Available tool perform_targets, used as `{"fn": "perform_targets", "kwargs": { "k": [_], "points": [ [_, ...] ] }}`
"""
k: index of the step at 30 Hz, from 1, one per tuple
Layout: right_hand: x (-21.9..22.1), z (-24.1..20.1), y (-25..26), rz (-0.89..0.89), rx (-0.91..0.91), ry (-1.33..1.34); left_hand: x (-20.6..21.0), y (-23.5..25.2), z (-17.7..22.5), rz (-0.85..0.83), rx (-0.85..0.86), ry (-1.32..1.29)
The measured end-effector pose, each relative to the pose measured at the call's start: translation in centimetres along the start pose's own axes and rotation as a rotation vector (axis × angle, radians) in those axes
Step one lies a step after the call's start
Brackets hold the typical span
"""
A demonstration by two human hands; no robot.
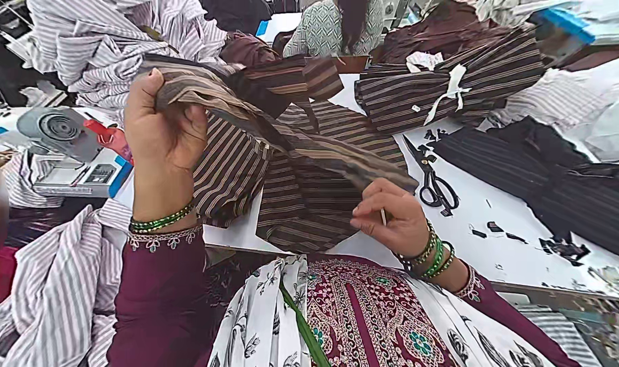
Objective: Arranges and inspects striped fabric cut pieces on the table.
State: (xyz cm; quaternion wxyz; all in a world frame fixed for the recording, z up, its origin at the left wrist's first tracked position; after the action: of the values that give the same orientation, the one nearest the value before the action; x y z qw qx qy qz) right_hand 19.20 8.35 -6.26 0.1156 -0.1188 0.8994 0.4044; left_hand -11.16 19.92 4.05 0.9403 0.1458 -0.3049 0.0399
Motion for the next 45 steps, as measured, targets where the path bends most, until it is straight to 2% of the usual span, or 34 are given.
{"fn": "perform_targets", "kwargs": {
  "k": [2,3,7,10,14,19,21,25,30,32,36,42,45],
  "points": [
    [1.2,-1.5,0.5,-0.11,-0.081,-0.026,1.2,-0.4,0.4,-0.023,-0.012,-0.025],
    [1.4,-1.6,0.5,-0.102,-0.08,-0.095,1.8,-0.6,0.6,-0.043,-0.015,-0.033],
    [-1.5,-0.4,-0.2,0.271,-0.015,-0.539,3.8,-1.2,1.4,-0.16,-0.004,-0.021],
    [-3.8,-1.0,-0.2,0.435,-0.096,-0.669,4.6,-1.7,1.8,-0.242,0.0,-0.003],
    [-5.6,-2.1,0.7,0.475,-0.183,-0.823,5.2,-2.4,2.1,-0.292,0.017,0.026],
    [-7.6,-1.4,1.4,0.486,-0.067,-0.973,4.7,-2.7,2.5,-0.322,0.051,0.047],
    [-8.7,-1.0,1.4,0.479,-0.009,-0.958,4.2,-2.6,2.8,-0.311,0.059,0.057],
    [-9.6,0.2,1.3,0.351,0.148,-0.868,2.9,-2.2,3.4,-0.229,0.077,0.083],
    [-9.7,0.3,0.1,0.279,0.058,-0.745,0.2,-1.2,5.0,-0.043,0.187,0.132],
    [-8.8,-0.3,-0.2,0.188,-0.011,-0.747,-0.9,-0.8,5.3,0.012,0.199,0.153],
    [-5.2,-0.5,-0.5,0.038,-0.136,-0.78,-1.2,-0.6,5.3,-0.001,0.21,0.163],
    [-2.5,1.2,-1.0,0.082,-0.1,-0.806,-3.8,0.4,4.9,-0.173,0.226,0.118],
    [-1.8,2.1,-0.7,0.073,-0.067,-0.801,-4.1,0.4,5.1,-0.163,0.239,0.107]
  ]
}}
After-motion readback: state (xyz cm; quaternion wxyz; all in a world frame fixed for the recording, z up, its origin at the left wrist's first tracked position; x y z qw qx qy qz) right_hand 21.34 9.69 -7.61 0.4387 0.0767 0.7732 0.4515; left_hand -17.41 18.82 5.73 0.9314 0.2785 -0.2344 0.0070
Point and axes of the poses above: each hand's wrist, its own y-axis towards the middle knuckle, its own x-axis out of the palm, z = x × y, the point moved 7 cm from there along y, towards the middle knuckle, and after that the axes turned 1 degree about -x, right-handed, at the moved point
